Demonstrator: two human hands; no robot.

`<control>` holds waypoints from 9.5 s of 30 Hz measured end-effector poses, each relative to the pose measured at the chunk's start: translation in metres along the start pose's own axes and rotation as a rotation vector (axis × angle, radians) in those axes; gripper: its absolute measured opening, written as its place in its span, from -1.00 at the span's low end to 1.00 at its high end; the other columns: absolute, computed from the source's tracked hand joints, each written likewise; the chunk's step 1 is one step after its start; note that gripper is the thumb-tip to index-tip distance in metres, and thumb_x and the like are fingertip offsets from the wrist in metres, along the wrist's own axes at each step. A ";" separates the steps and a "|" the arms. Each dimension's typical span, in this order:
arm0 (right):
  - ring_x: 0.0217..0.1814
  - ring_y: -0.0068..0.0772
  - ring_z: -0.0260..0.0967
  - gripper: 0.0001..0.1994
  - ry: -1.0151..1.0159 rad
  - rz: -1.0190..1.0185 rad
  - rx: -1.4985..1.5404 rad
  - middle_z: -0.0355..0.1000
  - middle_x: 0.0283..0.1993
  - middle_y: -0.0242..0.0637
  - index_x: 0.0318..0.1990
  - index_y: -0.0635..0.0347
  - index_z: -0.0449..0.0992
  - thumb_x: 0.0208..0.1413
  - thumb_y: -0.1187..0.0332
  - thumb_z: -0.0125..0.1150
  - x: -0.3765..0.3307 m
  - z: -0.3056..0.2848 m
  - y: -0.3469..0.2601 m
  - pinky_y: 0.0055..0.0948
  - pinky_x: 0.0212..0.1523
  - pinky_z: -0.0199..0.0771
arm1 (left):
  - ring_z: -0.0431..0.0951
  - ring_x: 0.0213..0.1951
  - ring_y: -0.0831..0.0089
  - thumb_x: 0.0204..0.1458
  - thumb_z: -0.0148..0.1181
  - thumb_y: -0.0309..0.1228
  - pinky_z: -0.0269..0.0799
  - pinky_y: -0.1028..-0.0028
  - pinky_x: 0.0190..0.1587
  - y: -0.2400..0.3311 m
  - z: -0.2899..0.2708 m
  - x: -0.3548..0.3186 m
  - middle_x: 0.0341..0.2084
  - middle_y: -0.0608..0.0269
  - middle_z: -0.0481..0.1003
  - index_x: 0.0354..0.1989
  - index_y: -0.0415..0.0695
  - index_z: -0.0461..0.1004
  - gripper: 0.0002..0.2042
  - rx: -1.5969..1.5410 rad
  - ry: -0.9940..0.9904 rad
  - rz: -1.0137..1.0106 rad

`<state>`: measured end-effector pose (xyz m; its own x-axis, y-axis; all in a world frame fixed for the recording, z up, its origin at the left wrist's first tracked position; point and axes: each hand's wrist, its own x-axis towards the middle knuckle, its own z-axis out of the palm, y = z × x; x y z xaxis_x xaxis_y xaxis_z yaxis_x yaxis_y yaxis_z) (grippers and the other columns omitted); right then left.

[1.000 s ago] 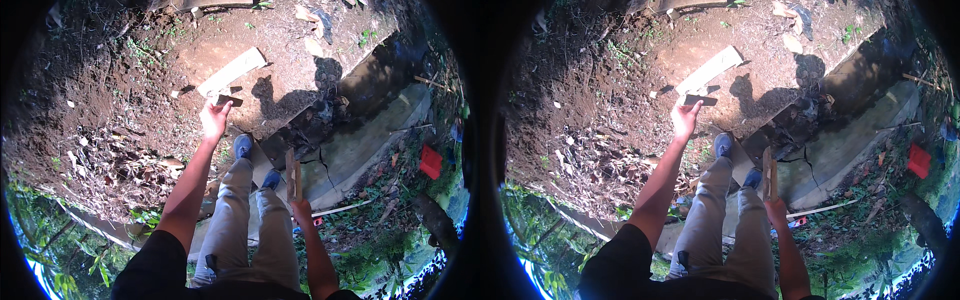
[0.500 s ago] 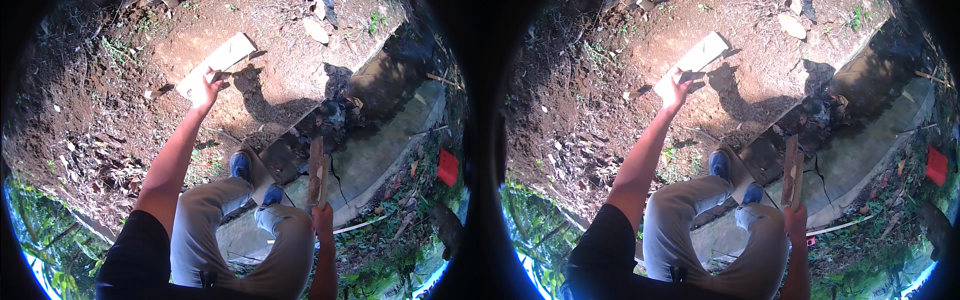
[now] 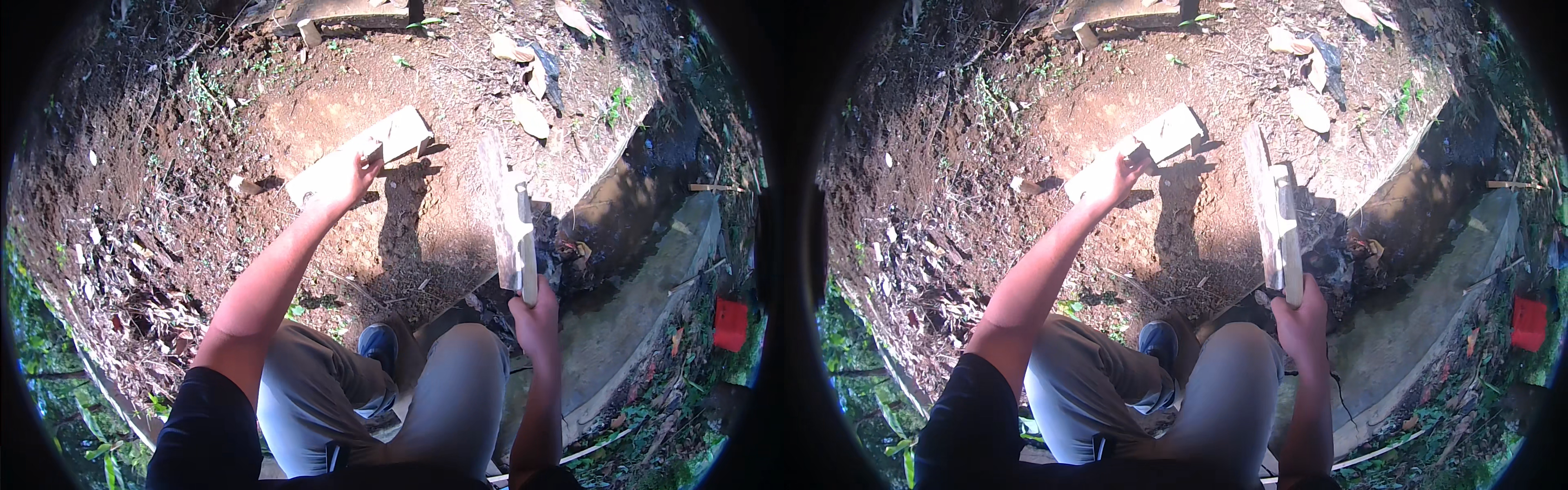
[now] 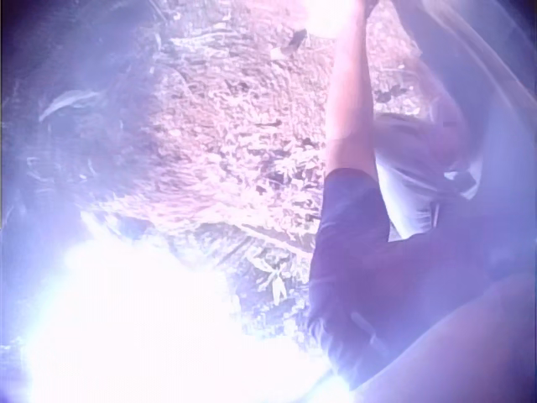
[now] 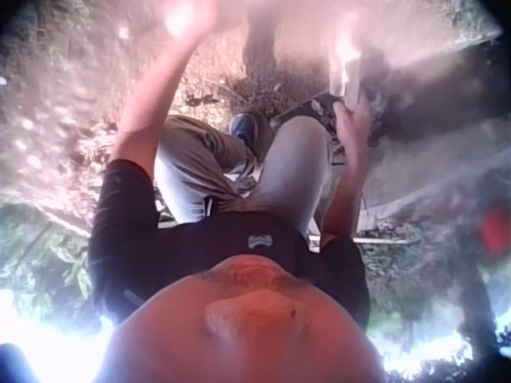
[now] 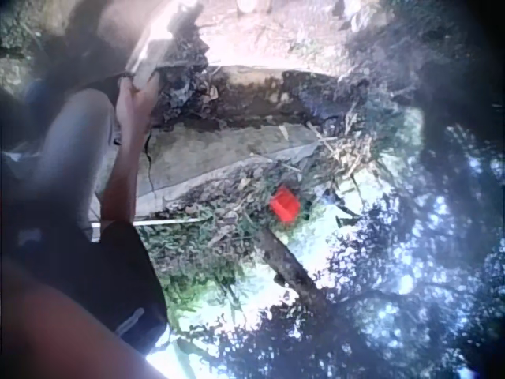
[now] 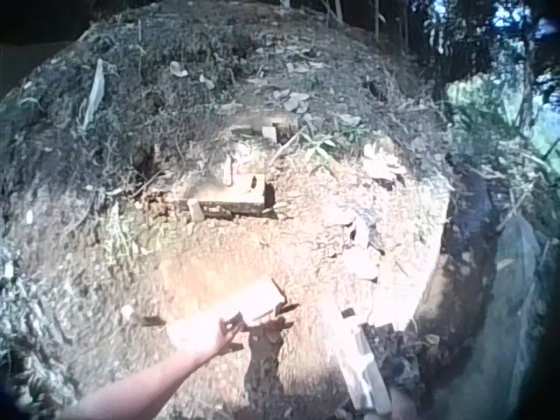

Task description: The person uses a red hand saw to cut a long wooden plank resting on a concrete drainage ditch. After sawing through the wood, the person picks up the cut pieces and uses a larger piece of wood as a makeshift mallet to split the smaller plank into thinner strips on the ground.

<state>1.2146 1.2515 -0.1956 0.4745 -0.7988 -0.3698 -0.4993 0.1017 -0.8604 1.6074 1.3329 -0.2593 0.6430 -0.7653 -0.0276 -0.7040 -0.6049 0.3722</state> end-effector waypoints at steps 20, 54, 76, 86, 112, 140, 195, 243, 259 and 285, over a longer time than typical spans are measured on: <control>-0.29 -0.13 0.59 -0.67 0.207 -0.271 -0.333 0.57 -0.27 -0.07 -0.18 0.24 0.44 -0.10 0.38 0.41 -0.012 0.083 -0.059 -0.18 -0.19 0.54 | 0.64 -0.19 0.08 0.04 0.30 -0.31 0.53 0.16 -0.08 0.004 0.002 -0.003 -0.31 -0.01 0.62 -0.17 -0.10 0.58 -0.78 -0.417 0.033 -0.065; -0.32 -0.17 0.52 -0.73 0.051 -0.356 -0.263 0.49 -0.37 -0.04 -0.29 0.37 0.43 -0.11 0.44 0.38 -0.022 0.082 -0.031 -0.20 -0.26 0.46 | 0.66 -0.30 0.08 -0.08 0.37 -0.35 0.55 0.19 -0.16 -0.009 -0.016 -0.008 -0.44 -0.06 0.62 -0.30 -0.12 0.66 -0.82 -0.350 0.051 -0.001; -0.10 0.23 0.53 -0.56 0.095 -0.385 -0.668 0.55 -0.23 0.10 -0.07 0.20 0.38 -0.08 0.26 0.39 -0.011 0.065 -0.082 0.00 -0.11 0.52 | 0.65 -0.33 0.13 -0.03 0.36 -0.33 0.53 0.23 -0.16 -0.012 -0.017 -0.007 -0.43 -0.01 0.62 -0.17 -0.03 0.67 -0.77 -0.355 -0.006 -0.034; -0.26 0.20 0.56 -0.60 0.355 -0.636 -0.526 0.55 -0.30 0.07 -0.10 0.14 0.36 -0.05 0.24 0.38 -0.003 0.082 -0.071 0.04 -0.25 0.55 | 0.65 -0.24 0.14 -0.02 0.35 -0.36 0.52 0.24 -0.11 0.013 -0.030 -0.012 -0.37 -0.09 0.62 -0.20 -0.24 0.62 -0.74 -0.392 -0.054 -0.003; -0.23 0.17 0.57 -0.54 0.223 -0.255 -0.833 0.57 -0.34 0.05 -0.07 0.17 0.37 0.00 0.11 0.38 0.030 0.106 -0.067 0.01 -0.15 0.54 | 0.64 -0.31 0.08 -0.07 0.38 -0.37 0.51 0.19 -0.18 -0.003 -0.008 -0.001 -0.46 -0.02 0.60 -0.34 -0.12 0.62 -0.85 -0.345 0.058 0.059; -0.62 -0.48 0.30 -0.81 -0.813 0.279 0.461 0.38 -0.45 -0.28 -0.37 0.24 0.40 0.08 0.29 0.11 0.064 0.083 -0.033 -0.39 -0.61 0.39 | 0.63 -0.27 0.00 -0.10 0.42 -0.29 0.52 0.15 -0.15 -0.012 -0.003 -0.002 -0.41 -0.06 0.61 -0.32 -0.12 0.64 -0.78 -0.321 0.077 0.104; -0.19 0.00 0.60 -0.65 0.229 -0.454 -0.586 0.59 -0.27 0.06 -0.15 0.36 0.53 -0.07 0.33 0.40 0.041 0.109 -0.064 -0.20 -0.17 0.55 | 0.67 -0.25 0.15 0.02 0.32 -0.28 0.53 0.22 -0.10 -0.015 0.003 0.008 -0.35 0.01 0.64 -0.12 0.04 0.68 -0.76 -0.342 0.068 0.007; -0.18 0.06 0.59 -0.66 0.292 -0.536 -0.472 0.56 -0.28 0.14 -0.17 0.37 0.53 -0.11 0.37 0.39 0.024 0.121 -0.098 -0.21 -0.15 0.56 | 0.67 -0.31 0.16 0.04 0.32 -0.30 0.53 0.24 -0.16 -0.016 0.008 0.003 -0.38 0.03 0.65 -0.07 0.06 0.66 -0.74 -0.365 0.011 0.032; -0.28 -0.25 0.57 -0.67 0.228 -0.655 -0.092 0.58 -0.29 -0.08 -0.16 0.39 0.50 -0.07 0.41 0.42 0.023 0.128 -0.123 -0.35 -0.18 0.55 | 0.66 -0.27 0.08 0.03 0.31 -0.28 0.53 0.19 -0.13 -0.015 0.004 0.000 -0.38 -0.07 0.63 -0.20 -0.12 0.65 -0.78 -0.327 0.039 0.004; -0.10 0.19 0.57 -0.61 0.147 -0.172 -0.742 0.58 -0.20 0.13 -0.03 0.27 0.48 0.01 0.28 0.30 0.046 0.161 -0.036 -0.02 -0.01 0.57 | 0.60 -0.08 0.32 0.19 0.19 -0.35 0.47 0.29 -0.01 -0.057 0.042 0.015 -0.05 0.09 0.60 0.18 -0.10 0.46 -0.62 -0.505 0.014 0.071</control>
<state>1.3715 1.3064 -0.2380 0.5139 -0.8433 -0.1576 -0.8069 -0.4127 -0.4226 1.6443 1.3464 -0.3196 0.6054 -0.7955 0.0251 -0.5146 -0.3672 0.7748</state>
